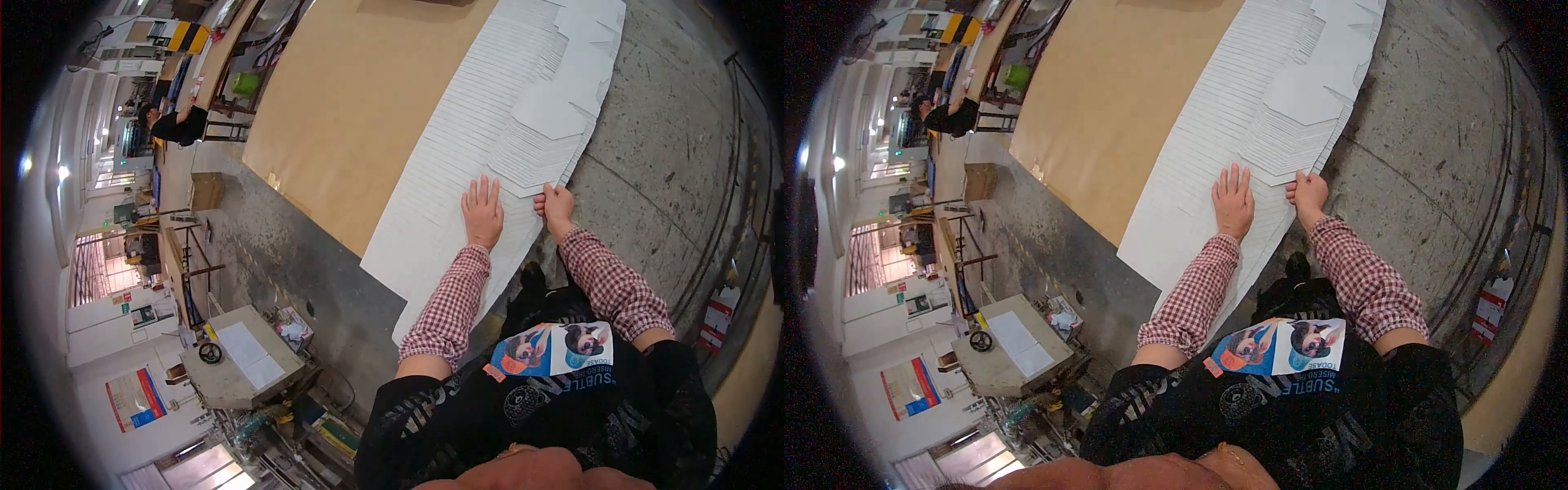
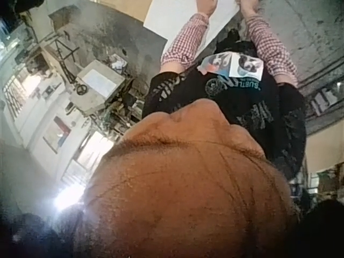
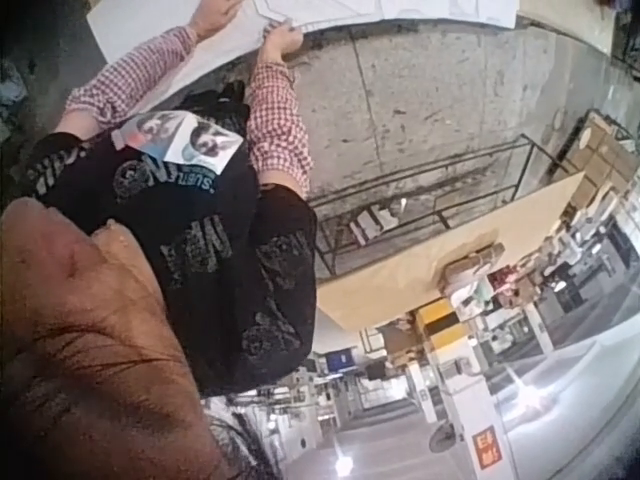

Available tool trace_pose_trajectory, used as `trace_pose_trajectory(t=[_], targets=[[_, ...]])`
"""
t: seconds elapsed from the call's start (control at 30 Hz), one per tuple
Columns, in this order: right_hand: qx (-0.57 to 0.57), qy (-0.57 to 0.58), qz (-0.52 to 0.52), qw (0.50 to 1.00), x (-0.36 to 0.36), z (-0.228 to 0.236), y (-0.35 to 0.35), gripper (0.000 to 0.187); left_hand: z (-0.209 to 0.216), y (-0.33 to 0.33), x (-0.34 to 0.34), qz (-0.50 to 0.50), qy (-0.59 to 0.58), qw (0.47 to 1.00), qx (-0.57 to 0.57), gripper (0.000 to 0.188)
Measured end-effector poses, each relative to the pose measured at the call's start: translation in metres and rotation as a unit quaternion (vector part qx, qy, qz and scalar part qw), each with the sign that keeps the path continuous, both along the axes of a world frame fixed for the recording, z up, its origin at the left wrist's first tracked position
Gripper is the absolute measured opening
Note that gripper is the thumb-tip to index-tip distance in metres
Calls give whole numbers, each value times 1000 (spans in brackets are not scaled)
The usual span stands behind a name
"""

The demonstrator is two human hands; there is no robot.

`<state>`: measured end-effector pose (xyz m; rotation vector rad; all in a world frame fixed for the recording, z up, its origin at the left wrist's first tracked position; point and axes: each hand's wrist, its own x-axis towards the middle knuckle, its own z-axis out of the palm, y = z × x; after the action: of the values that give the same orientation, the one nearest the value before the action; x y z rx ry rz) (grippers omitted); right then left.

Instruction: Organizing and aligning a large stack of die-cut paper sheets on a work table.

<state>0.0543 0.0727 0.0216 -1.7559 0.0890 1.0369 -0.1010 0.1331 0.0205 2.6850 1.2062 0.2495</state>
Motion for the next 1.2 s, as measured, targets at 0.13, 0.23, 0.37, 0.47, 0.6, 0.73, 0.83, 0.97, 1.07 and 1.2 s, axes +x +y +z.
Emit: trace_pose_trajectory(t=[0.13,0.23,0.37,0.47,0.6,0.73,0.83,0.97,1.07,1.2], targets=[[23,46,-18,999,1,-3,3,25,1,0,-1,-1,35,999,14,49],[13,64,-17,998,5,-4,3,25,2,0,1,0,31,999,14,50],[30,74,-13,997,9,-5,-1,26,4,-2,4,-2,28,999,16,51],[39,106,-23,993,12,-4,-4,27,0,0,3,-6,4,1000,12,51],[28,51,-66,996,20,-14,-25,29,-11,15,-7,67,-158,985,-33,44],[-20,75,-96,992,36,-19,-30,47,-6,40,-11,213,-184,946,-162,27],[69,198,-85,974,38,-27,-19,66,-2,38,-1,164,-132,969,-129,19],[227,240,-12,944,30,-28,-13,80,-6,36,-9,132,-59,986,-85,19],[195,309,-19,931,36,-18,-20,84,-5,46,-20,132,-72,983,-102,18],[99,271,-147,946,41,-20,-26,85,-5,49,-47,204,-226,921,-242,22]])
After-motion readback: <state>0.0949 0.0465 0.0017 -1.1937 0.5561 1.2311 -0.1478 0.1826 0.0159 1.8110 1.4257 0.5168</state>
